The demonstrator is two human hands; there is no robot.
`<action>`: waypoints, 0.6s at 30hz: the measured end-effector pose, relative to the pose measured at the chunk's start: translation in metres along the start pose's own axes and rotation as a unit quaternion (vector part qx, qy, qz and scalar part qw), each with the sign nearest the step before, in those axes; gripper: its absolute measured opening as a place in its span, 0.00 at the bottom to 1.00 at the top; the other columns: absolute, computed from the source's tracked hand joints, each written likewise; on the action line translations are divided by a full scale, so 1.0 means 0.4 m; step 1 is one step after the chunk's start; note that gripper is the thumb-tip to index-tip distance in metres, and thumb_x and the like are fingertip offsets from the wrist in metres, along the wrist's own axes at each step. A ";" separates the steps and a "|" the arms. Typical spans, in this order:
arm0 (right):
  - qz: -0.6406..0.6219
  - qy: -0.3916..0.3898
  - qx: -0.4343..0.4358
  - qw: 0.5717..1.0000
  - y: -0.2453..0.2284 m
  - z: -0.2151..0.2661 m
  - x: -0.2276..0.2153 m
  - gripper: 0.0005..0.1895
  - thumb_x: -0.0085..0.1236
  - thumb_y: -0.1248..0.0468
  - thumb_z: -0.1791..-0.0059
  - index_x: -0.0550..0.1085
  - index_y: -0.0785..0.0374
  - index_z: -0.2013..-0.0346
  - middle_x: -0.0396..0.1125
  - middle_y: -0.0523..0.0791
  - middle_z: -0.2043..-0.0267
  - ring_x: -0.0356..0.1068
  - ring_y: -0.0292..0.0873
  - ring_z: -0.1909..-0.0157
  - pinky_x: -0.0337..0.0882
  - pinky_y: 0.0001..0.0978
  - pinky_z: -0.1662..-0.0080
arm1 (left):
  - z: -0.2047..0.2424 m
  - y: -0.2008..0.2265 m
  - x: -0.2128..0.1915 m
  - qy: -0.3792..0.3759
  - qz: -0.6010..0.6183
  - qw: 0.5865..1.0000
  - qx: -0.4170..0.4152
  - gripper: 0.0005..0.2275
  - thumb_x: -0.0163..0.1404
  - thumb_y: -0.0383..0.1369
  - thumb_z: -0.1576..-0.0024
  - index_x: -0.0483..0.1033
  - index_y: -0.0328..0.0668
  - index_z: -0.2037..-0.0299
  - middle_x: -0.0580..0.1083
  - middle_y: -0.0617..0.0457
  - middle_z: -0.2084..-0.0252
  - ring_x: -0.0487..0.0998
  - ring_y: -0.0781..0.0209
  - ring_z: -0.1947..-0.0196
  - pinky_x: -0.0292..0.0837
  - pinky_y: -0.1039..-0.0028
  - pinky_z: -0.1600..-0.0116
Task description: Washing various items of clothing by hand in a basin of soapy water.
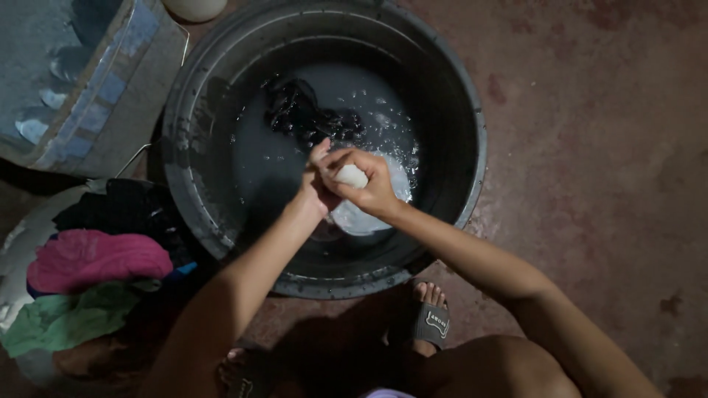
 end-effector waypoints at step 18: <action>-0.648 -0.061 0.470 0.596 0.264 0.036 0.028 0.22 0.45 0.56 0.38 0.69 0.57 0.75 0.61 0.38 0.78 0.61 0.34 0.79 0.67 0.25 0.74 | 0.307 -0.100 0.427 -0.146 -0.736 0.191 0.633 0.01 0.57 0.26 0.56 0.77 0.41 0.76 0.78 0.50 0.69 0.79 0.55 0.63 0.76 0.61 0.51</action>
Point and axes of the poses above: each hand's wrist, its own z-axis away from the middle knuckle, its own x-axis out of the palm, y = z × x, the point moved 7 cm from there along -z, towards the middle knuckle
